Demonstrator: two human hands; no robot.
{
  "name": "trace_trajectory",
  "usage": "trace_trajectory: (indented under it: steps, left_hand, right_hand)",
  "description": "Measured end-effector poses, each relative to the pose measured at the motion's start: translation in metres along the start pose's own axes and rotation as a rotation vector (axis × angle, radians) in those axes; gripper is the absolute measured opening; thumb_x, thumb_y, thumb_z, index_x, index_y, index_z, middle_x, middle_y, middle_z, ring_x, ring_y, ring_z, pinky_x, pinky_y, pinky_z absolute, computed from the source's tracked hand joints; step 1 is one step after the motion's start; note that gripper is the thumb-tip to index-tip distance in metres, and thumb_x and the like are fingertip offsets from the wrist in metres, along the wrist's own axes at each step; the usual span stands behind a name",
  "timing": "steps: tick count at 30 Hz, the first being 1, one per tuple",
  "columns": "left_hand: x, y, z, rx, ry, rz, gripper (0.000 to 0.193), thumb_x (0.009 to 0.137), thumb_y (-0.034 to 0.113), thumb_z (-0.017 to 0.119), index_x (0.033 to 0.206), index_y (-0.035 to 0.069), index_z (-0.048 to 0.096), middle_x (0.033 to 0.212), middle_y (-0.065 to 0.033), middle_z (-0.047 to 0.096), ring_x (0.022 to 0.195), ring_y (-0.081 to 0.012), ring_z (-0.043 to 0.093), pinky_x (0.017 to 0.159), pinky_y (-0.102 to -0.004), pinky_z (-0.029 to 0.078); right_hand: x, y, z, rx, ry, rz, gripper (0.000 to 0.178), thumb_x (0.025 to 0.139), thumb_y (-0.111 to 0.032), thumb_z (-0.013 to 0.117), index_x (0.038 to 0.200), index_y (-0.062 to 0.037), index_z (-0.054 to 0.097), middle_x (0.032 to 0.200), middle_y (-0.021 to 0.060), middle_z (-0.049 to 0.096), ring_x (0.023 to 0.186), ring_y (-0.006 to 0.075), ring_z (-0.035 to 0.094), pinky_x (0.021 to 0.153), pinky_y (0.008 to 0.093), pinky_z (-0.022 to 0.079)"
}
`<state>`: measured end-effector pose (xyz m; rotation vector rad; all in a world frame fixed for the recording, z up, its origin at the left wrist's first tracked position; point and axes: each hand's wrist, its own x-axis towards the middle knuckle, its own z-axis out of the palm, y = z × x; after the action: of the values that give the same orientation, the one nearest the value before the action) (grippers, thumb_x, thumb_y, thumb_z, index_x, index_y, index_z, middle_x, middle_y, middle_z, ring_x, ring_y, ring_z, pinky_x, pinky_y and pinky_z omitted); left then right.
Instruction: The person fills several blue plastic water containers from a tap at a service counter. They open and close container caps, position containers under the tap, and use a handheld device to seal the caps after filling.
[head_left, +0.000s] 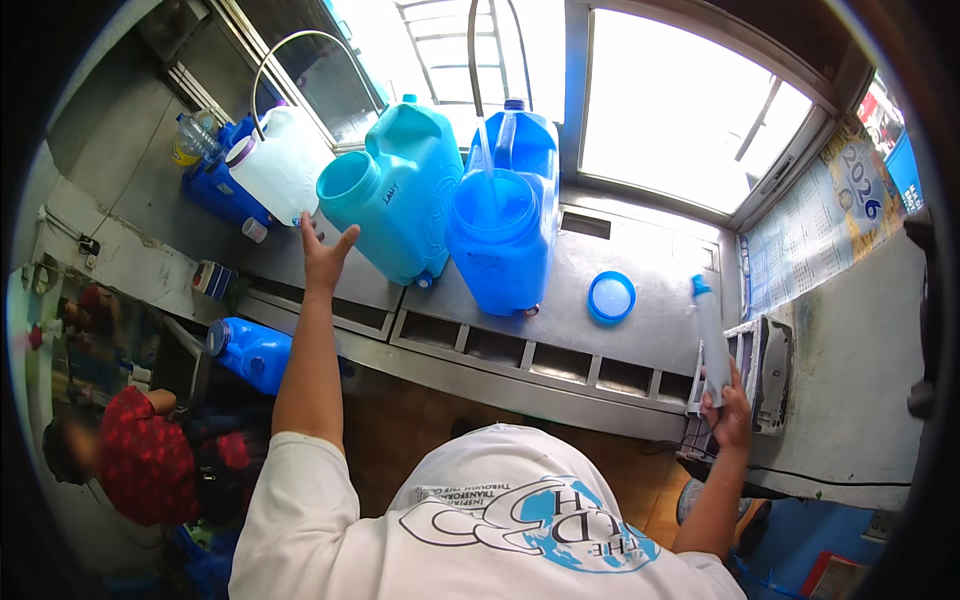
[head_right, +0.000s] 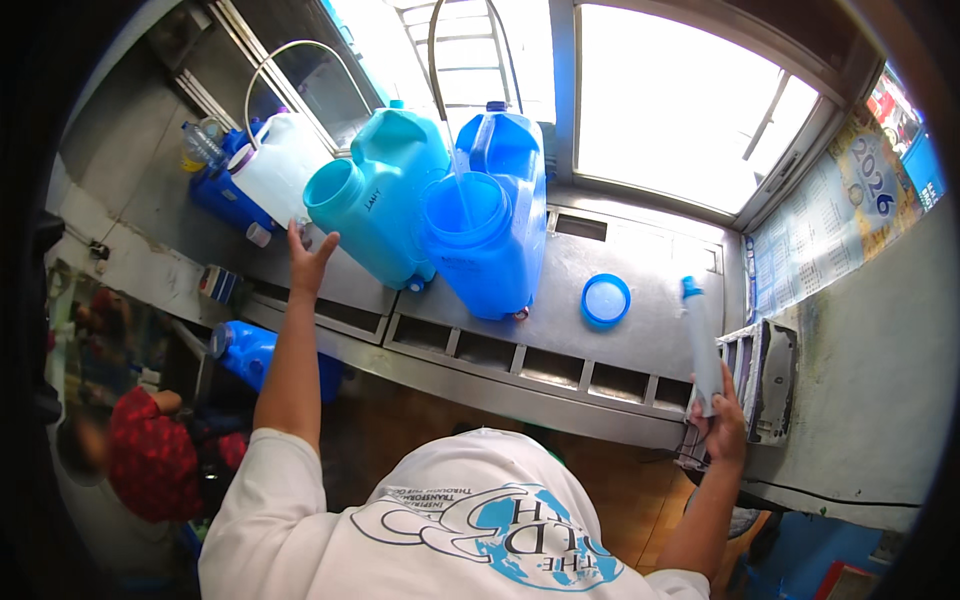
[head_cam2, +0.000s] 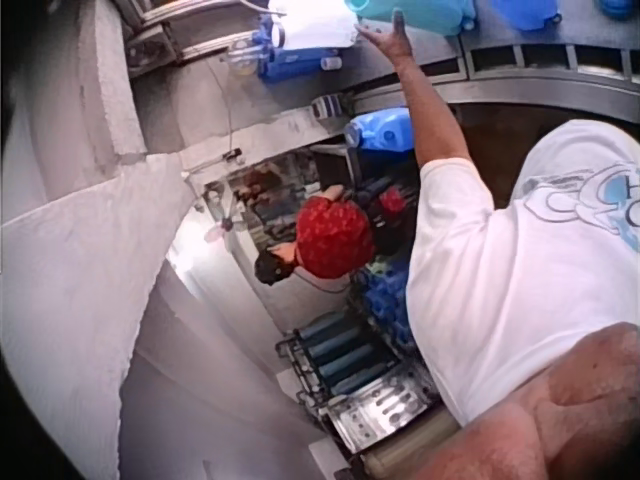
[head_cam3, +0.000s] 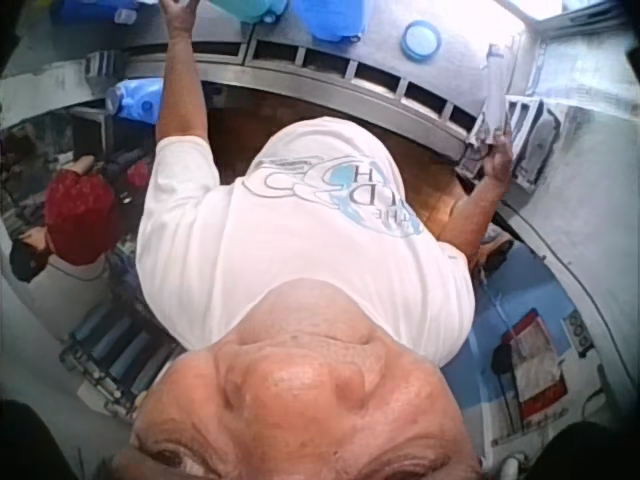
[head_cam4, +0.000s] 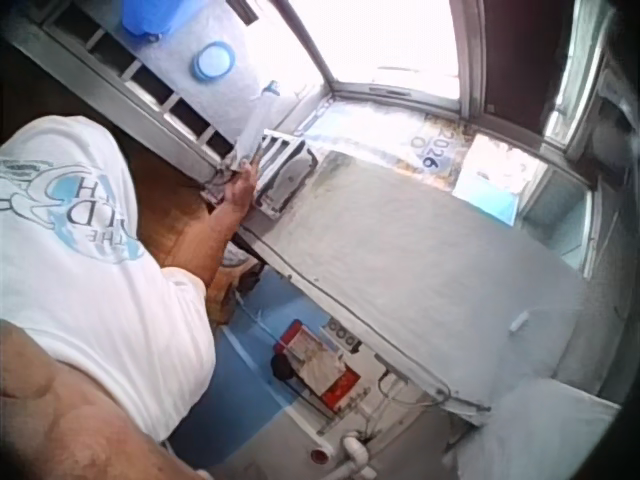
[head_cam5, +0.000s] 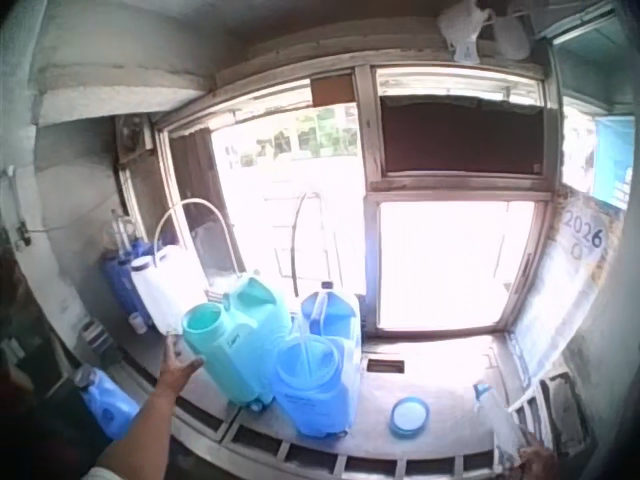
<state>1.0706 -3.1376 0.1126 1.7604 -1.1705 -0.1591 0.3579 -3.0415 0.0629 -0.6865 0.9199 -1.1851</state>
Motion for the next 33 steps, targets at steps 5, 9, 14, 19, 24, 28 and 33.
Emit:
trace_trajectory:
  steps: [5,9,14,19,24,28,33]
  left_hand:
    - [0.055,0.028,0.025,0.169,-0.026,-0.022,0.143,0.049,0.069,0.084,0.151,0.002,0.011,0.148,-0.0279,0.03,0.139,-0.0392,0.031,0.114,-0.0445,0.03]
    - [0.075,0.024,0.03,0.108,0.05,-0.089,0.14,0.052,0.061,0.087,0.152,0.003,0.008,0.145,-0.027,0.037,0.134,-0.0381,0.039,0.11,-0.0419,0.036]
    - [0.07,0.029,0.033,0.129,0.128,-0.093,0.136,0.051,0.058,0.088,0.151,0.004,0.014,0.139,-0.026,0.045,0.127,-0.0388,0.048,0.106,-0.0411,0.041]
    - [0.068,0.03,0.019,0.17,0.118,-0.092,0.135,0.052,0.06,0.087,0.151,0.005,0.013,0.138,-0.0273,0.045,0.127,-0.0396,0.048,0.106,-0.0423,0.042]
    - [0.079,-0.014,-0.002,0.157,0.106,0.04,0.141,0.051,0.066,0.085,0.152,0.006,0.008,0.142,-0.0276,0.039,0.131,-0.0405,0.042,0.107,-0.0459,0.039]
    - [0.083,-0.007,-0.007,-0.037,-0.103,0.097,0.143,0.051,0.064,0.086,0.152,0.007,0.002,0.144,-0.0261,0.036,0.133,-0.0386,0.041,0.109,-0.0453,0.039]
    - [0.086,-0.016,-0.01,-0.207,-0.154,0.033,0.14,0.054,0.061,0.086,0.152,0.007,0.002,0.145,-0.026,0.034,0.134,-0.0377,0.039,0.108,-0.0456,0.04]
  right_hand:
    - [-0.026,-0.037,-0.045,-0.031,0.228,-0.147,0.07,0.088,-0.014,0.063,0.15,-0.0176,0.029,0.128,0.0075,0.053,0.084,0.0149,0.059,0.065,0.025,0.055]
    - [-0.015,-0.046,-0.071,-0.034,0.343,-0.184,0.062,0.091,-0.018,0.062,0.147,-0.017,0.035,0.125,0.0038,0.053,0.088,0.0147,0.06,0.067,0.0257,0.056]
    - [0.001,-0.039,-0.126,0.01,0.641,-0.252,0.048,0.093,-0.022,0.06,0.137,-0.0105,0.046,0.111,0.0036,0.06,0.086,0.0155,0.063,0.065,0.0244,0.055]
    - [0.016,-0.036,-0.194,-1.199,1.024,-0.199,0.046,0.089,-0.025,0.063,0.129,-0.0029,0.053,0.11,0.0134,0.065,0.093,0.0293,0.066,0.072,0.0362,0.053]
    - [0.022,-0.032,-0.168,-1.644,1.226,-0.348,0.048,0.087,-0.023,0.065,0.128,-0.0019,0.053,0.12,0.0217,0.06,0.109,0.037,0.058,0.093,0.0428,0.045]
    - [0.038,0.011,-0.086,-1.59,1.167,-0.553,0.045,0.083,-0.016,0.064,0.125,-0.0028,0.055,0.122,0.0219,0.058,0.114,0.0383,0.054,0.101,0.044,0.041]
    - [0.084,0.123,0.056,-1.42,0.611,-0.189,0.037,0.082,-0.021,0.066,0.115,-0.0049,0.062,0.112,0.0176,0.061,0.109,0.0342,0.057,0.096,0.0414,0.045]
